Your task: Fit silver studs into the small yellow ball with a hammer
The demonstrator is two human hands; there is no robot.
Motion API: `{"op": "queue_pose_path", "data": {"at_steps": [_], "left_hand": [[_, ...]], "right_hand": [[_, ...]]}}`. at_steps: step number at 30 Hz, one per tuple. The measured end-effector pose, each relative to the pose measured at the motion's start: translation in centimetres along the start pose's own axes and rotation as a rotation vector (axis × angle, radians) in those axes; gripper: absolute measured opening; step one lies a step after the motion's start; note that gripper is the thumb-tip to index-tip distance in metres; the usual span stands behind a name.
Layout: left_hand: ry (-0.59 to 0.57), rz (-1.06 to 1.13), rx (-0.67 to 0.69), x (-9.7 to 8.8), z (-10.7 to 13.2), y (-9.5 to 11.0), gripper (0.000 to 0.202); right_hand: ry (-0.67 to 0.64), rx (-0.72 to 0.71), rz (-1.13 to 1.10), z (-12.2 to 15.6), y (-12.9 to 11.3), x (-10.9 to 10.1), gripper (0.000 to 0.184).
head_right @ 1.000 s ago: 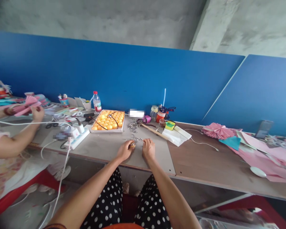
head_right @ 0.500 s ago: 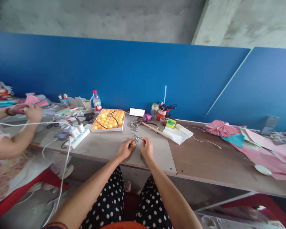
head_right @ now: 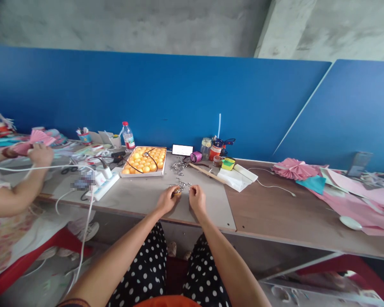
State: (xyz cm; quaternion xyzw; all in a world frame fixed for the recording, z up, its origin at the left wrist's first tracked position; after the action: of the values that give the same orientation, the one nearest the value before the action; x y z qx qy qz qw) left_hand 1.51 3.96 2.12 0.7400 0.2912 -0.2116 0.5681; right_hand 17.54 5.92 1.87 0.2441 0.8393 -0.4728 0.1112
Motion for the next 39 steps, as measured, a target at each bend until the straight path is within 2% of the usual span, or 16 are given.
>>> {"op": "queue_pose_path", "data": {"at_steps": [14, 20, 24, 31, 39], "left_hand": [[0.003, 0.013, 0.004, -0.2, 0.2, 0.2, 0.034], [-0.033, 0.07, -0.056, -0.2, 0.1, 0.0, 0.039], [-0.035, 0.094, -0.058, -0.3, 0.2, 0.1, 0.036], [-0.032, 0.129, -0.073, -0.6, 0.3, 0.4, 0.034], [-0.029, 0.16, -0.136, -0.7, 0.4, 0.1, 0.033]], "right_hand": [[-0.023, 0.062, -0.142, -0.5, 0.7, 0.4, 0.025], [-0.077, 0.173, -0.395, -0.8, -0.7, 1.6, 0.023], [-0.106, 0.247, -0.534, -0.5, -0.8, 2.8, 0.02], [-0.138, 0.334, -0.657, 0.2, 0.7, 4.0, 0.017], [-0.215, 0.357, -0.717, 0.3, 0.0, 4.1, 0.016]]}}
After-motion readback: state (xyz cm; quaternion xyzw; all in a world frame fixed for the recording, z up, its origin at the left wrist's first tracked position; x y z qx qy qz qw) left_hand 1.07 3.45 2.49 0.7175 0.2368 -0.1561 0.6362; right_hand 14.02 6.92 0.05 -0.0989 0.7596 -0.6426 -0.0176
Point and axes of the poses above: each hand's wrist, its own z-axis away from the middle knuckle, its own x-axis out of the palm, y = z × x, the point moved 8 cm from there along -z, towards the middle knuckle, and after that the axes turned 10 degrees about -x, right-handed, at the moved point
